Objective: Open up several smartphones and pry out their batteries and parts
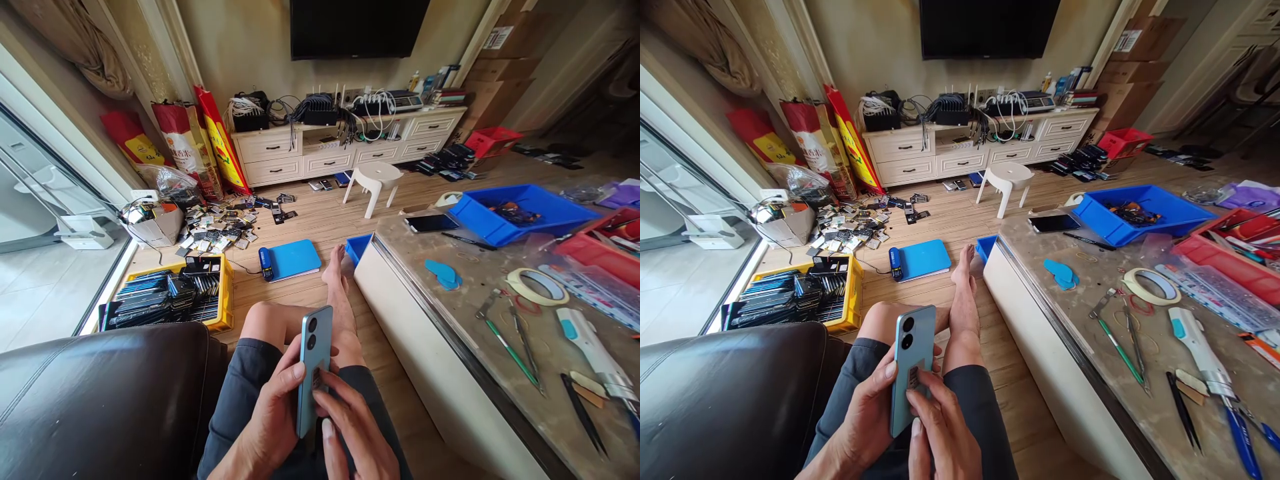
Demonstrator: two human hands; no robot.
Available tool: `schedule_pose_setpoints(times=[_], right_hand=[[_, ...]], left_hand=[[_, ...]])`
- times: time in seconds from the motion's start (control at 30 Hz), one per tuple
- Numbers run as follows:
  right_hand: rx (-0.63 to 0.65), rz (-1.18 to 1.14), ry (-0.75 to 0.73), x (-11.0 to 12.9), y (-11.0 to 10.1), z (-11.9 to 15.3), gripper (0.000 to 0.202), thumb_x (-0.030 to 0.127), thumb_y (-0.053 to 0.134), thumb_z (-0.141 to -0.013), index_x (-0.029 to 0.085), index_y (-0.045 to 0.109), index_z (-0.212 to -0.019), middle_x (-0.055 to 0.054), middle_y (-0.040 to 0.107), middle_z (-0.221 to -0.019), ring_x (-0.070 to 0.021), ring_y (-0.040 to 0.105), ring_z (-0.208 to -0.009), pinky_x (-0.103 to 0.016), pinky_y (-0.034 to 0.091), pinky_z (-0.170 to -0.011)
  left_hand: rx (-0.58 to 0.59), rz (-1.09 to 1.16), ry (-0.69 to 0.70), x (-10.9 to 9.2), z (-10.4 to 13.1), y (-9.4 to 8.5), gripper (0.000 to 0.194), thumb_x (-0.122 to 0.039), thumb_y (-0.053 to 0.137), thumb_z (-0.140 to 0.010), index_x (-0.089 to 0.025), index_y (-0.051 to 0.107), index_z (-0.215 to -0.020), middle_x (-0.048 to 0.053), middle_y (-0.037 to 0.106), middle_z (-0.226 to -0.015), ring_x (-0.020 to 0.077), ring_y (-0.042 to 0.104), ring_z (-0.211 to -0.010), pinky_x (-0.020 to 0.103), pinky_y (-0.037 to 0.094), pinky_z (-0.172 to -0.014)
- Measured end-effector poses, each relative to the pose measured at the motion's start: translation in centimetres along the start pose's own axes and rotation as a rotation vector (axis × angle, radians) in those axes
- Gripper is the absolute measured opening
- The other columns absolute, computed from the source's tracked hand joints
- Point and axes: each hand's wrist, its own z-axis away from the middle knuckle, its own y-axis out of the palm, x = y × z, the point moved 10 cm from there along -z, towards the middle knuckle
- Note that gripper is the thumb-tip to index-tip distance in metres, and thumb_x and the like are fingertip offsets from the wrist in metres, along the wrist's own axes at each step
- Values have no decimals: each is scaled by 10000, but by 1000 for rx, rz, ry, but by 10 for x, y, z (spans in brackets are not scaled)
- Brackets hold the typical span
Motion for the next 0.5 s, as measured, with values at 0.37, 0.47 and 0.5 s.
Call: schedule_pose_setpoints(times=[0.37,0.47,0.5], right_hand=[[-18,-27,35,0,0,-1,337,150,474,-1035,244,668,-1294,-116,704,-1332,-203,781,-1033,-267,669,-834],[-38,-48,47,-1,-2,-1,358,144,457,-1043,242,639,-1335,-131,684,-1355,-165,791,-891,-252,672,-775],[-35,-43,39,0,-2,-2,363,146,459,-1041,241,634,-1345,-131,686,-1351,-165,792,-881,-249,673,-766]], left_hand=[[-19,10,20,-2,0,2,347,-304,771,-837,-213,736,-1170,65,682,-992,150,592,-781,222,435,-612],[-5,6,17,0,0,2,375,-306,762,-842,-212,728,-1203,82,695,-1057,157,606,-784,238,454,-623],[1,10,14,0,-1,2,378,-304,756,-845,-216,724,-1211,82,697,-1060,158,608,-780,240,457,-621]])
